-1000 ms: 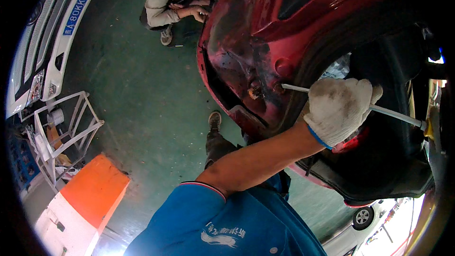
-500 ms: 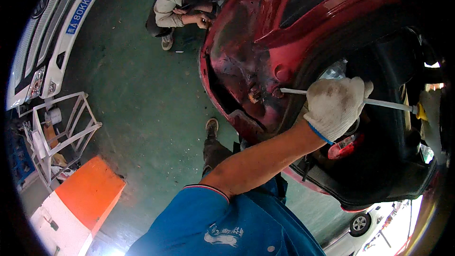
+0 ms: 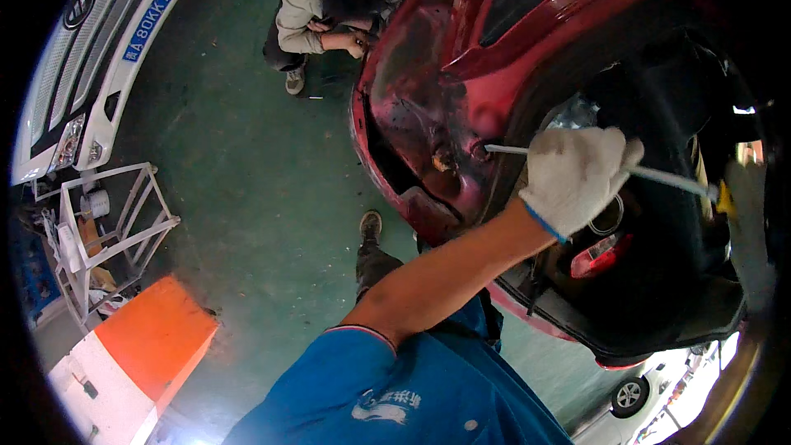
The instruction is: The person uses a screwdriver and pliers to remove fasteners and clips from the rear of a red car. They then detach the right tail light assembly, disconnect the wiring harness, and place the unit aside.
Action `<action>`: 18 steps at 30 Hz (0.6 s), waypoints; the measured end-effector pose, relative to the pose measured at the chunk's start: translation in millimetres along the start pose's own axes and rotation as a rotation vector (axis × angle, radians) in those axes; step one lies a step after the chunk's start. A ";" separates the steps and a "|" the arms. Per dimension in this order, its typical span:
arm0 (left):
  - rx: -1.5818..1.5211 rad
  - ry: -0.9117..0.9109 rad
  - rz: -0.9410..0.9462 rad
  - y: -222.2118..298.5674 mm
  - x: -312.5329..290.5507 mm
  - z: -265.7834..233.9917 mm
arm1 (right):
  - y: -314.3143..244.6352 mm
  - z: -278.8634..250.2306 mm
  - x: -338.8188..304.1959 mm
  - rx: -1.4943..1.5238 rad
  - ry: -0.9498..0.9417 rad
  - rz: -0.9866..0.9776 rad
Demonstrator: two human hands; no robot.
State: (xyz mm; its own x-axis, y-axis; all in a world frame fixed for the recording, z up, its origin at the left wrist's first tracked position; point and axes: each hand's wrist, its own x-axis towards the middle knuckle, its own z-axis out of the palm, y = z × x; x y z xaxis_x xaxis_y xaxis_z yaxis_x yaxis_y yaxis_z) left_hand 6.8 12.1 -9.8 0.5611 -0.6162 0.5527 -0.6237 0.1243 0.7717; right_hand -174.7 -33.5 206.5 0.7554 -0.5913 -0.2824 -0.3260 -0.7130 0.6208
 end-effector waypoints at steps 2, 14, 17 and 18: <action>-0.087 -0.036 0.029 12.7 -5.5 -9.2 | 0.4 -6.8 -16.9 0.023 -0.075 0.042; 0.000 -0.418 0.176 16.2 -88.0 -18.1 | -63.5 37.1 -85.5 0.879 -0.217 0.150; -0.049 -0.386 0.199 17.2 -83.9 -18.2 | -71.2 30.8 -96.3 0.887 -0.179 0.185; -0.066 -0.368 0.207 17.2 -82.6 -18.9 | -73.5 27.8 -98.0 0.882 -0.140 0.185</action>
State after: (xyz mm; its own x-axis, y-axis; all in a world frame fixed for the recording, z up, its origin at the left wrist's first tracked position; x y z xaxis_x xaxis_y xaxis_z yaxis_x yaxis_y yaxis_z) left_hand -40.0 79.9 -36.2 0.1885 -0.8078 0.5586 -0.6603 0.3168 0.6809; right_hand -240.6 66.4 168.2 0.5910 -0.7239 -0.3560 -0.7948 -0.5980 -0.1036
